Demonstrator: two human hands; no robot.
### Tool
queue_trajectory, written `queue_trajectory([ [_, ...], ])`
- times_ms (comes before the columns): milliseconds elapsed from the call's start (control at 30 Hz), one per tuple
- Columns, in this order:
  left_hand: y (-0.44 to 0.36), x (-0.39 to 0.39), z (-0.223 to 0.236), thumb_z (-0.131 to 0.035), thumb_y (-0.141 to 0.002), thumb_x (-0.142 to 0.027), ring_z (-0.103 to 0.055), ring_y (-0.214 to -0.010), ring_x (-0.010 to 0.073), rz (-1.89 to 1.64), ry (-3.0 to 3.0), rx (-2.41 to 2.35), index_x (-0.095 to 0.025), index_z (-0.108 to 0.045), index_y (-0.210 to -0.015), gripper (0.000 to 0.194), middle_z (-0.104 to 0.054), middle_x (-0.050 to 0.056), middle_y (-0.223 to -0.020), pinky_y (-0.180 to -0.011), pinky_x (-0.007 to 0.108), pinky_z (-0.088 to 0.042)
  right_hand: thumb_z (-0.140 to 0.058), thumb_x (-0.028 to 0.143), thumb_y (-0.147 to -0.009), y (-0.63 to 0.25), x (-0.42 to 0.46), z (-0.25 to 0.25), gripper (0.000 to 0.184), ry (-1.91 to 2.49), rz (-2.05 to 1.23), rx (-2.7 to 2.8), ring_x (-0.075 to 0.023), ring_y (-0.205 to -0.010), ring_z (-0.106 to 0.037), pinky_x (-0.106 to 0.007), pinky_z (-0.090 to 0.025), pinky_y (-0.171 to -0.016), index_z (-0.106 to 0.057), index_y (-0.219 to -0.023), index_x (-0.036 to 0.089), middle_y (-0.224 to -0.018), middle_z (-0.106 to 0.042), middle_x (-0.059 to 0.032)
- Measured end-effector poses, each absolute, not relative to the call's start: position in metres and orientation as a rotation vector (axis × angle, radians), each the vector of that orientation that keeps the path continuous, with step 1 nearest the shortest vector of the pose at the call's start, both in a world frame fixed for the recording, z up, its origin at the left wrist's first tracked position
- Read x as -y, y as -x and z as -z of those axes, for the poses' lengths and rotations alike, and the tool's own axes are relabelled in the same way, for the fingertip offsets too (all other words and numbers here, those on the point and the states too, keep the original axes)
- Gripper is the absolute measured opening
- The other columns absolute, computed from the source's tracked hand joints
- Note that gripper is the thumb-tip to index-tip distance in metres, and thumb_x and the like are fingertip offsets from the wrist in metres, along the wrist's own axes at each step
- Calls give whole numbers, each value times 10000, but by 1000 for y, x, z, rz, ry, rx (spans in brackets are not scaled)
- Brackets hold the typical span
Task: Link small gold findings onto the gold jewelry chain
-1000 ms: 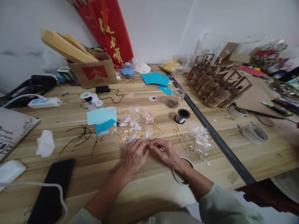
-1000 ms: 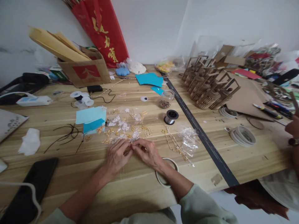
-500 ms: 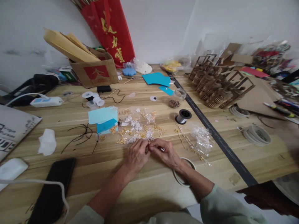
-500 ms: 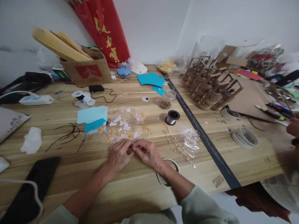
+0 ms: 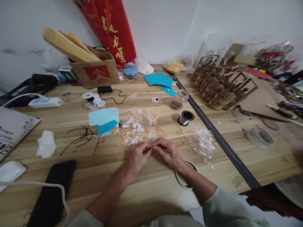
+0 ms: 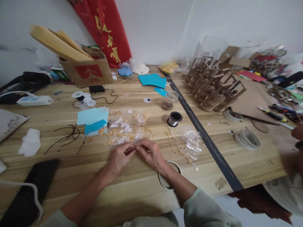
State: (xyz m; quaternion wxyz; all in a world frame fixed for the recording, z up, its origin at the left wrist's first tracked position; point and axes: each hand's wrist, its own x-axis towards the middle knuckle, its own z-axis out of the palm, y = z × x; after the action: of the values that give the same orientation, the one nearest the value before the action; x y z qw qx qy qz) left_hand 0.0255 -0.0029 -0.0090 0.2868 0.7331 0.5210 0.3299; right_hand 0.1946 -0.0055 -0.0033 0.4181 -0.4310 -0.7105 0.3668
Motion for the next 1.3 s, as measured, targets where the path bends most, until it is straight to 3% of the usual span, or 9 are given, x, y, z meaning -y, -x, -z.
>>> queue_trajectory([
  [267,-24,0,14,-620,-740,-154,-625,-620,143,-882,-1631,-1347,-167,-658,-696,60,-693,15,-684,-608,233,-473,-531,297,-921,-194,4,2,179,1076,-1146,1662,-143,-660,-620,-246,-468,-616,-632,-871,158,-730,-652,-33],
  [533,-19,-6,16,-642,-719,-191,-612,-565,131,-896,-1509,-1235,-150,-645,-671,63,-673,20,-628,-554,218,-484,-552,328,-909,-196,3,0,203,1106,-1271,1591,-151,-682,-637,-253,-481,-637,-650,-900,151,-730,-675,-35],
  [867,-19,-7,15,-619,-716,-119,-626,-611,118,-960,-1523,-1196,-167,-586,-743,64,-645,-5,-672,-585,207,-503,-550,355,-910,-198,2,-2,224,1102,-1277,1590,-141,-677,-596,-252,-447,-632,-645,-880,155,-745,-666,-34],
  [1300,-17,-5,13,-575,-767,-219,-583,-590,119,-913,-1617,-1263,-168,-614,-752,65,-646,9,-684,-556,212,-467,-562,339,-902,-200,-1,1,199,1088,-1265,1564,-154,-731,-607,-261,-455,-673,-641,-863,160,-779,-668,-39],
])
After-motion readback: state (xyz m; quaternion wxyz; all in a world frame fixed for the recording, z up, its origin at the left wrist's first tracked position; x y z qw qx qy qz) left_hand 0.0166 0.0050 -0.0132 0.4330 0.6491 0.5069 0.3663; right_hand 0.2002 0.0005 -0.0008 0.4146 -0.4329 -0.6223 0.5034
